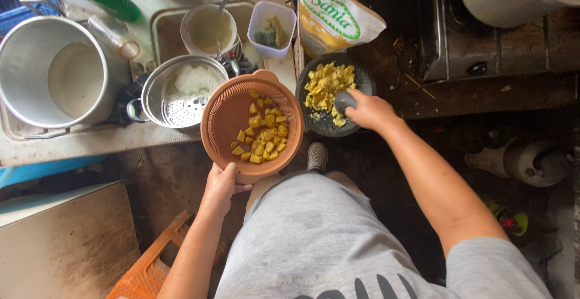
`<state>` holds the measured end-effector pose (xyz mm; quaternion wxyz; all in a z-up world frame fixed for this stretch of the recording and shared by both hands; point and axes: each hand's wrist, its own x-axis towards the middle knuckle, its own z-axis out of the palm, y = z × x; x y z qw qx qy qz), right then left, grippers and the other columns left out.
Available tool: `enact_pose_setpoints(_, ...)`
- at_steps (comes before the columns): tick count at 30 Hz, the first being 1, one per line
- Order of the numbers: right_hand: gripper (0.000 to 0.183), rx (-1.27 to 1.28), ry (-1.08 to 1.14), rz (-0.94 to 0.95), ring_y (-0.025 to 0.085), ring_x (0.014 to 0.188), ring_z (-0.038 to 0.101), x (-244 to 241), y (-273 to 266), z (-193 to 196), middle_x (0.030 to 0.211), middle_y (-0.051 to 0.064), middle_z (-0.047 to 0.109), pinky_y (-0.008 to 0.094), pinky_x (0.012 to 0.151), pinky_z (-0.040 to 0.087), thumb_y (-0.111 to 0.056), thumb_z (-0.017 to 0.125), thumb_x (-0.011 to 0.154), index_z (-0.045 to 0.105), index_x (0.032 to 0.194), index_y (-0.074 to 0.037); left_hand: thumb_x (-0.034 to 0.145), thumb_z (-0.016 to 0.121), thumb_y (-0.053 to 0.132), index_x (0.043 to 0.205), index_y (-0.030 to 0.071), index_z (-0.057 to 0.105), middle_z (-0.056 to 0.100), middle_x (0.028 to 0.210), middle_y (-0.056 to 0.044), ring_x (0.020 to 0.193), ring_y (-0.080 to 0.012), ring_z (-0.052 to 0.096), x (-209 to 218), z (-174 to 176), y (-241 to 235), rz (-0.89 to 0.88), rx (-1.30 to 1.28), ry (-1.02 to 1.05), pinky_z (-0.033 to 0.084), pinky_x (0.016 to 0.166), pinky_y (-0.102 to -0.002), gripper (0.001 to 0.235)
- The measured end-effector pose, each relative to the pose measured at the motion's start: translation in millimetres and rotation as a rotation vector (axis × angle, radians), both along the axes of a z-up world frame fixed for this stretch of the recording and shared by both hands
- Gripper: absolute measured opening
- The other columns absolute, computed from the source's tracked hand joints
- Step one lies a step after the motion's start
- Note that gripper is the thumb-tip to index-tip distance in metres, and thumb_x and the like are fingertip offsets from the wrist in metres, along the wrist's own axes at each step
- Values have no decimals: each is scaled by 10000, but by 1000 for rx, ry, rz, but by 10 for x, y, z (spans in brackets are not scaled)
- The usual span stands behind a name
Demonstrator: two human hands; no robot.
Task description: The person mashes yellow food items in a stone mortar using a pestle. They transfer more items from a brown plastic basket into the mortar by hand and use a green spatula to scrape the mixture from the sides.
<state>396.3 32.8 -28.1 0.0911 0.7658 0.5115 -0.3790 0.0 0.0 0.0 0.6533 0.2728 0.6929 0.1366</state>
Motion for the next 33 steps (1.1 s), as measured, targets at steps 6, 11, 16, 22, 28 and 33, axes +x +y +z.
enact_pose_setpoints(6,666,140,45,-296,384,1147,683,337,-225,-287,1291,220,668,478,1003,521,-325,570,897,451,1539,-195,1006,399,170,1398,36,404,647,1224,-208,971,-284,746,-20,-19,-43,55,9,-10,662,723,-366,414)
enact_pose_setpoints(11,687,188,36,-130,432,1167,640,30,-141,-249,1277,236,664,490,1021,492,-369,607,880,451,1534,-227,999,405,167,1412,48,395,633,1239,-181,980,-266,741,30,-3,16,28,18,-5,664,718,-359,430)
enact_pose_setpoints(16,654,273,43,-116,430,1142,663,-40,73,-33,1268,246,677,492,1013,515,-361,606,921,445,1540,-229,987,405,148,1425,50,381,647,1233,-189,977,-264,744,75,46,69,10,31,1,659,717,-363,449)
enact_pose_setpoints(22,728,91,-136,142,381,968,728,-313,141,-226,1117,245,686,502,850,585,-336,539,942,272,1613,-243,978,408,151,1434,49,373,634,1233,-179,976,-254,737,97,56,47,9,57,5,658,708,-367,468)
enact_pose_setpoints(28,668,254,-71,136,388,1008,703,-133,346,-91,1167,206,704,525,883,550,-330,581,909,392,1540,-225,967,423,146,1430,40,377,637,1224,-179,958,-258,742,99,44,-7,26,76,-9,653,683,-348,476)
enact_pose_setpoints(33,718,129,-107,245,366,1001,718,-351,133,-262,1129,189,708,517,875,563,-378,570,920,339,1586,-246,968,462,133,1403,5,405,666,1147,-174,875,-231,734,152,54,25,46,167,-20,629,616,-319,457)
